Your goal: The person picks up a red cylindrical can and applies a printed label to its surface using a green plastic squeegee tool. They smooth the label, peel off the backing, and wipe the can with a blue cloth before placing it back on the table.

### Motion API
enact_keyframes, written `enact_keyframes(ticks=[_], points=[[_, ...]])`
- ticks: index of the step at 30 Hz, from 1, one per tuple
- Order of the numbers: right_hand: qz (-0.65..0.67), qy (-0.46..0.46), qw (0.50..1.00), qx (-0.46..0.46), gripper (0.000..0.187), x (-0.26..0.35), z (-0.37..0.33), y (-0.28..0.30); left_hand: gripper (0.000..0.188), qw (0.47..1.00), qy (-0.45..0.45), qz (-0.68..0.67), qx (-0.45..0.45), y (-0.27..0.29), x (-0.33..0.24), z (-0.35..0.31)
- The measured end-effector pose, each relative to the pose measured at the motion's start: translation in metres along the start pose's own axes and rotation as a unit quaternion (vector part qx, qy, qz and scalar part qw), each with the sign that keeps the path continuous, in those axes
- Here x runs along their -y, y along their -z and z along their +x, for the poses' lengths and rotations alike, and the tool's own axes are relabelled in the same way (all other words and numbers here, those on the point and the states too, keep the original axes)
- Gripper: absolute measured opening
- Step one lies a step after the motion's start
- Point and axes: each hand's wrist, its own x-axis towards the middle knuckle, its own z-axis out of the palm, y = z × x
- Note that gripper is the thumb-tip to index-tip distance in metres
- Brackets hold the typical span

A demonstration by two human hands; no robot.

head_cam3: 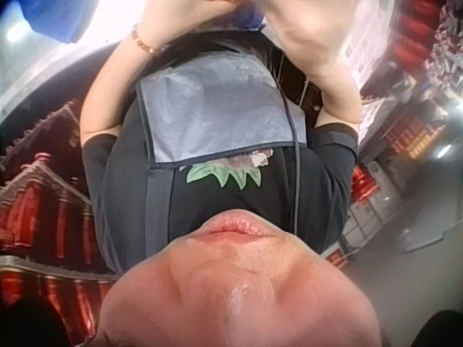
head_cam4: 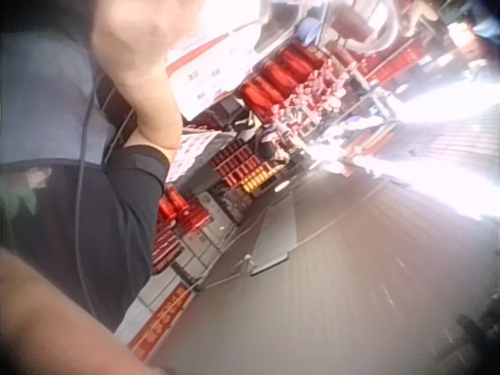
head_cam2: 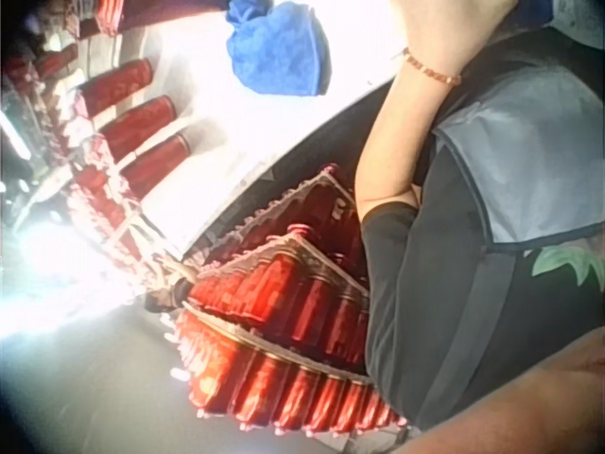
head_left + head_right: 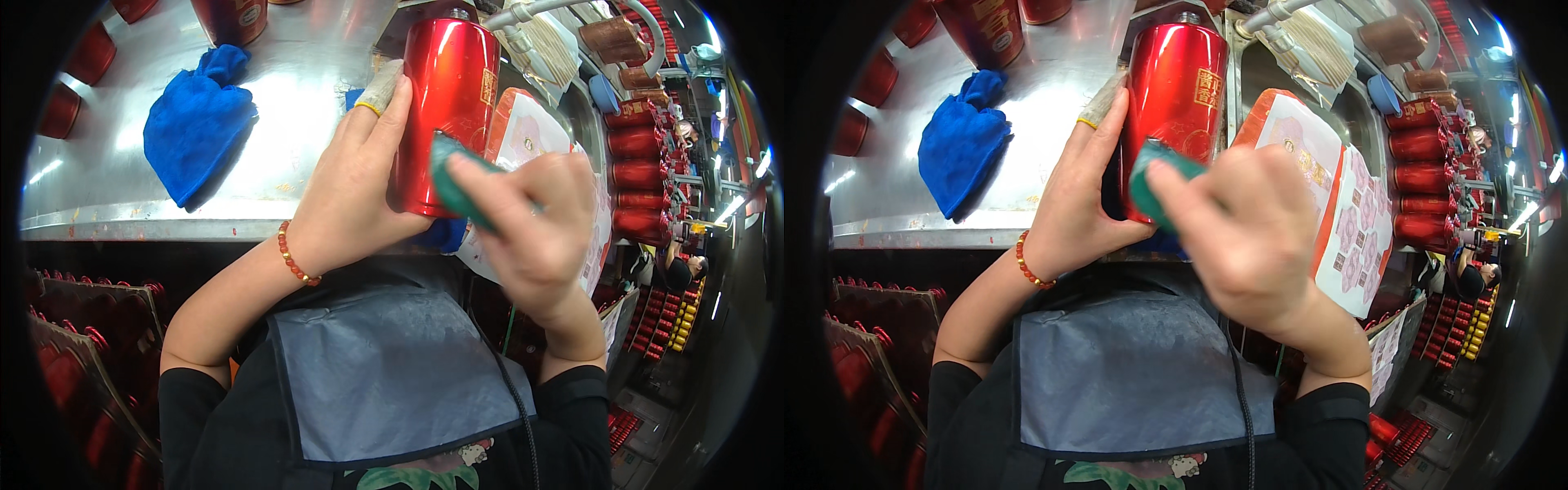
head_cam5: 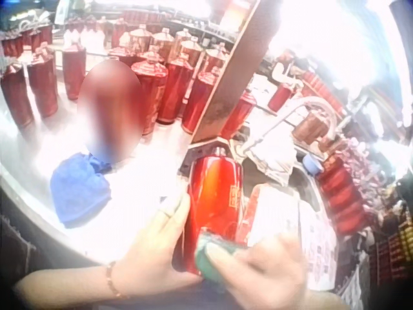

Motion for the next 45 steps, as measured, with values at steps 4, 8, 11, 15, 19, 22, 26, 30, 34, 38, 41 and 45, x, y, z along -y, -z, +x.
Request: enact_keyframes(ticks=[4,8,11,15,19,22,26,30,34,38,41,45], points=[[0.044,0.026,0.998,0.027,0.035,0.000,0.011,0.003,0.116,0.995,-0.065,0.059,-0.041,-0.002,0.011,0.000],[0.036,-0.010,0.999,0.004,0.035,-0.013,0.017,0.000,0.116,0.992,-0.092,0.065,-0.051,-0.002,0.011,0.001],[0.177,-0.100,0.978,0.048,0.030,-0.016,0.026,0.006,0.115,0.994,-0.082,0.061,-0.041,-0.001,0.011,0.001],[-0.019,-0.172,0.980,-0.103,0.016,-0.089,0.043,0.003,0.113,0.997,-0.049,0.052,-0.012,0.006,0.007,0.001],[0.262,-0.131,0.956,0.007,0.017,-0.062,0.030,-0.002,0.115,0.997,-0.039,0.059,0.022,0.013,0.012,0.002],[0.074,-0.232,0.963,-0.112,0.017,-0.102,0.030,-0.002,0.117,0.998,-0.044,0.036,0.022,0.013,0.017,0.002],[0.368,-0.235,0.899,-0.034,0.020,-0.072,0.016,-0.017,0.117,0.997,-0.045,0.037,0.052,0.015,0.024,0.002],[0.296,-0.329,0.888,-0.128,0.019,-0.076,0.003,-0.009,0.116,0.997,-0.041,0.038,0.053,0.013,0.027,0.003],[0.396,-0.435,0.798,-0.129,0.019,-0.065,-0.024,-0.039,0.115,0.993,-0.067,0.077,0.067,0.016,0.029,0.005],[0.420,-0.385,0.808,-0.152,0.025,-0.056,-0.037,-0.039,0.114,0.991,-0.059,0.086,0.083,0.014,0.030,0.005],[0.517,-0.451,0.707,-0.174,0.023,-0.057,-0.041,-0.052,0.112,0.990,-0.063,0.095,0.087,0.014,0.032,0.006],[0.445,-0.380,0.798,-0.147,0.021,-0.055,-0.039,-0.028,0.109,0.992,-0.052,0.088,0.079,0.014,0.032,0.006]])
